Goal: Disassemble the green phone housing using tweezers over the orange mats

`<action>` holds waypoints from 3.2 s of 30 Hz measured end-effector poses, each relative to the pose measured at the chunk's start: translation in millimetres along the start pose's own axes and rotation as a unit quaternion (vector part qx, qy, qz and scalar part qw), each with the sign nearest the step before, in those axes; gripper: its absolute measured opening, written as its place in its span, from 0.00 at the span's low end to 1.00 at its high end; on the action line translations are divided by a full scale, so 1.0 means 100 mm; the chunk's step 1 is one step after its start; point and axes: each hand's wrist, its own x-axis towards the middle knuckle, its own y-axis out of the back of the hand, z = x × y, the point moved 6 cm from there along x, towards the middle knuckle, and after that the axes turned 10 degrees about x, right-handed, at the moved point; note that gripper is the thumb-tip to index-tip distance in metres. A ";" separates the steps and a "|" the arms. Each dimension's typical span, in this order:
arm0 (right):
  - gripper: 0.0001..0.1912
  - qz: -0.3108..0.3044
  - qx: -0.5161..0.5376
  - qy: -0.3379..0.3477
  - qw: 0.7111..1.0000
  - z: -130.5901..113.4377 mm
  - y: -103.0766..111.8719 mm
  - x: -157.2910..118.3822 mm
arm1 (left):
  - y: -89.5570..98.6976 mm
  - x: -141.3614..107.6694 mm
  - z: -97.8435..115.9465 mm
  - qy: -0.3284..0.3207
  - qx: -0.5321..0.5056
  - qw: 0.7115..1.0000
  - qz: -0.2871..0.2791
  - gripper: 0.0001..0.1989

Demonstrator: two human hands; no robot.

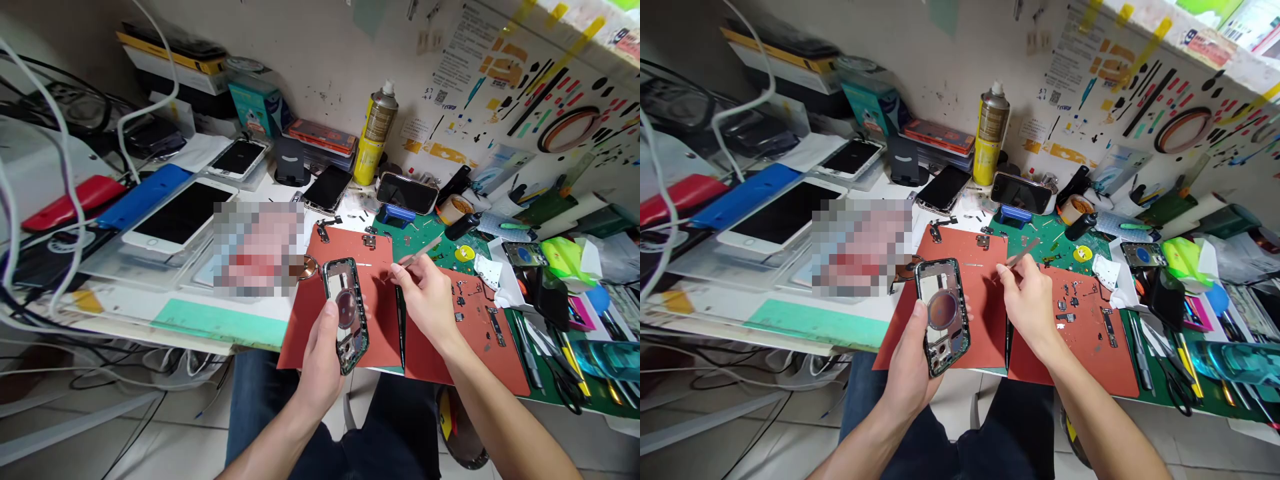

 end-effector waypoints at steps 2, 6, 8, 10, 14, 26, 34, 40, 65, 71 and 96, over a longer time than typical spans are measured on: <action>0.11 0.018 0.067 0.001 0.998 -0.01 0.07 -0.09 | 0.00 0.00 -0.01 0.012 -0.008 1.000 0.008 0.35; 0.11 0.064 0.230 -0.001 0.971 -0.02 0.16 -0.46 | 0.05 -0.02 -0.03 0.021 0.003 0.999 0.030 0.35; 0.07 0.071 0.279 0.000 0.958 -0.01 0.12 -0.69 | 0.08 -0.03 -0.04 0.014 0.033 0.999 0.034 0.32; 0.03 0.070 0.299 0.017 0.952 0.00 0.05 -0.88 | 0.11 -0.03 -0.05 0.008 0.059 0.998 0.030 0.31; 0.07 0.085 0.271 0.087 0.955 0.03 -0.07 -1.11 | 0.10 -0.03 -0.06 -0.009 0.089 0.996 0.017 0.31; 0.21 0.078 0.185 0.207 0.958 0.08 -0.21 -1.30 | -0.01 -0.08 -0.02 -0.038 0.098 0.994 0.014 0.34; 0.18 0.174 0.159 0.169 0.957 0.02 0.24 -1.44 | 0.07 -0.03 0.05 -0.029 0.128 0.985 0.116 0.26; 0.09 0.295 0.124 0.117 0.940 0.08 0.90 -1.76 | -0.16 -0.05 0.22 -0.027 0.075 0.992 0.101 0.21; 0.15 -0.095 0.493 -0.307 0.808 0.32 0.40 -1.32 | 0.15 -0.32 0.15 0.050 0.241 0.934 -0.258 0.35; 0.17 -0.113 0.513 -0.283 0.803 0.31 0.12 -1.53 | 0.30 -0.37 -0.08 -0.086 0.178 0.959 -0.205 0.30; 0.13 0.023 0.246 0.112 0.962 -0.01 -0.11 -1.40 | 0.22 -0.48 0.29 -0.009 0.261 0.948 -0.179 0.24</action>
